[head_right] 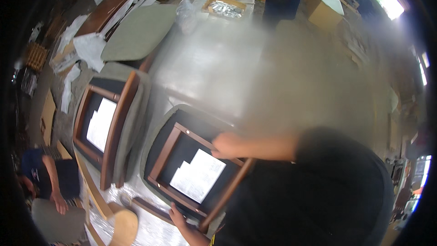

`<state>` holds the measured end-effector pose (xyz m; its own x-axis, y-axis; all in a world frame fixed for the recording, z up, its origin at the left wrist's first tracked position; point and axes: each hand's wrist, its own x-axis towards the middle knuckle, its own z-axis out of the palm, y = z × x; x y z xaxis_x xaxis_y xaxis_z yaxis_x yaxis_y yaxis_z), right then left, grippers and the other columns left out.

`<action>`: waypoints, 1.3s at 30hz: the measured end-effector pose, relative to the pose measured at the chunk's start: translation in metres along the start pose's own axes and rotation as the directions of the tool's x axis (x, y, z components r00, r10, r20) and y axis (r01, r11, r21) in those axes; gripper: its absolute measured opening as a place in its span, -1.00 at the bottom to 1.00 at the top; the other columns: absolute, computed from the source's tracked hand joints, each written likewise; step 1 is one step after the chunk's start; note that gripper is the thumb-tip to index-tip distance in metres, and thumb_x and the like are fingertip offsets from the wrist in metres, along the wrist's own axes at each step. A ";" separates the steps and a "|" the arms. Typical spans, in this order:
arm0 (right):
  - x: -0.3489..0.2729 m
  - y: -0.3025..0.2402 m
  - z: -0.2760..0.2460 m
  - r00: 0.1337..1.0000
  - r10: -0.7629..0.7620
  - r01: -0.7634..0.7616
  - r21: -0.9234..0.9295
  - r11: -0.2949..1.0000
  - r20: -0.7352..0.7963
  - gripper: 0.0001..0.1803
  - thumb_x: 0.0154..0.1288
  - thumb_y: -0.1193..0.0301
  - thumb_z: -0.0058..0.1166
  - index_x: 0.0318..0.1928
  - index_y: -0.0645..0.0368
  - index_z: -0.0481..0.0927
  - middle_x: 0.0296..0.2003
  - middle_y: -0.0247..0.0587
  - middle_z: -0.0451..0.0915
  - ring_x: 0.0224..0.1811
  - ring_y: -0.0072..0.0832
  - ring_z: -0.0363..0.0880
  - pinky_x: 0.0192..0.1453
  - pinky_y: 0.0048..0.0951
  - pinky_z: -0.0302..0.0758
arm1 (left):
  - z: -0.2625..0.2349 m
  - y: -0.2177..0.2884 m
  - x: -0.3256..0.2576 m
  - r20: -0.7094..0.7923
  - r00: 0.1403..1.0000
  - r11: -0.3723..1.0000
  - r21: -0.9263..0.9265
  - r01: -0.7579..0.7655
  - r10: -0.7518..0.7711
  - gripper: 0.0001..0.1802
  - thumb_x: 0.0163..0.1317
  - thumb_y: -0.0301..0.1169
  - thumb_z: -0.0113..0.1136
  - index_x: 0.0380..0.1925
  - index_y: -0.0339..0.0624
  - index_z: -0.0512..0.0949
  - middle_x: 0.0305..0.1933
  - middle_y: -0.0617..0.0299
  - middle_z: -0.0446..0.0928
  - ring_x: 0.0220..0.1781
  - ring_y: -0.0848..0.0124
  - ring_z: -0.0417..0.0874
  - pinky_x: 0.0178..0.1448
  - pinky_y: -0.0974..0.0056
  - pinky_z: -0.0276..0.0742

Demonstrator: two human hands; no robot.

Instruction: The person assembles wooden chairs by attaching legs to the seat frames and securing them with screws. They repeatedly flip the chairs, align the legs, and tighten fasteners using a screwdriver. The process is repeated for multiple chairs on a workbench.

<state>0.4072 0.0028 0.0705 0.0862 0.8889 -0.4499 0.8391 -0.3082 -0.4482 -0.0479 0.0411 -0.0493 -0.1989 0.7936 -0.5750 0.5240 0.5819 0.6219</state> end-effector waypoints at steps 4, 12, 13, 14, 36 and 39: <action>-0.033 0.070 -0.075 0.978 -0.042 0.061 0.087 0.994 -0.203 -0.60 0.36 0.09 0.18 -0.28 0.24 0.67 -0.29 0.06 0.68 -0.19 0.09 0.69 -0.10 0.07 0.63 | 0.050 0.100 -0.049 0.001 0.997 0.989 -0.125 -0.081 0.082 -0.35 0.54 -0.01 0.17 0.14 -0.53 0.47 0.08 -0.21 0.61 0.05 0.13 0.60 0.22 0.11 0.54; 0.062 0.314 -0.299 0.759 0.182 -0.270 -0.048 0.962 -0.625 -0.65 0.43 0.18 0.13 -0.14 0.27 0.62 -0.12 0.20 0.67 0.00 0.08 0.66 0.08 0.04 0.58 | 0.231 0.352 -0.094 0.472 0.792 0.913 -0.076 -0.401 0.387 -0.54 0.45 -0.24 0.34 0.21 -0.29 0.56 0.03 -0.05 0.71 -0.03 0.20 0.75 0.01 0.19 0.66; 0.087 0.348 -0.310 0.748 0.131 -0.243 -0.086 0.966 -0.651 -0.64 0.44 0.18 0.13 -0.12 0.28 0.60 -0.10 0.21 0.67 0.03 0.10 0.65 0.11 0.04 0.56 | 0.222 0.372 -0.081 0.359 0.734 0.749 0.125 -0.650 0.577 -0.64 0.41 -0.29 0.38 0.10 -0.25 0.64 -0.04 0.01 0.73 -0.10 0.22 0.77 -0.07 0.20 0.68; 0.112 0.382 -0.314 0.747 0.172 -0.308 -0.104 0.946 -0.642 -0.62 0.45 0.16 0.12 -0.06 0.27 0.59 -0.04 0.21 0.66 0.07 0.10 0.64 0.15 0.03 0.55 | 0.200 0.390 -0.059 0.115 0.640 0.581 0.322 -0.748 0.760 -0.75 0.30 -0.37 0.46 -0.09 -0.23 0.70 -0.07 0.04 0.71 -0.07 0.11 0.75 0.02 0.10 0.68; 0.212 0.185 -0.036 0.944 -0.323 0.319 -0.060 0.946 -0.065 -0.77 0.32 0.47 0.17 -0.02 0.14 0.56 -0.03 0.06 0.52 -0.20 0.07 0.68 -0.12 0.06 0.62 | 0.142 0.156 -0.193 0.174 0.838 0.558 0.674 -0.485 0.518 -0.45 -0.24 -0.51 0.52 -0.12 -0.07 0.59 0.03 0.13 0.61 0.14 0.02 0.58 0.18 -0.04 0.44; 0.214 0.189 -0.061 0.945 -0.304 0.269 -0.242 0.932 -0.120 -0.87 0.36 0.50 0.11 -0.11 0.24 0.54 -0.05 0.11 0.57 -0.19 0.07 0.71 -0.11 0.05 0.62 | 0.168 0.124 -0.187 0.389 0.822 0.534 0.628 -0.567 0.415 -0.42 -0.19 -0.45 0.59 -0.10 -0.06 0.54 0.09 0.10 0.57 0.17 0.04 0.56 0.15 -0.05 0.45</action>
<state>0.6175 0.1554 -0.0631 -0.1090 0.9745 -0.1963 0.9354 0.0337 -0.3519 0.1931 -0.0648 0.0460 0.3764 0.8251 -0.4214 0.9122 -0.2506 0.3242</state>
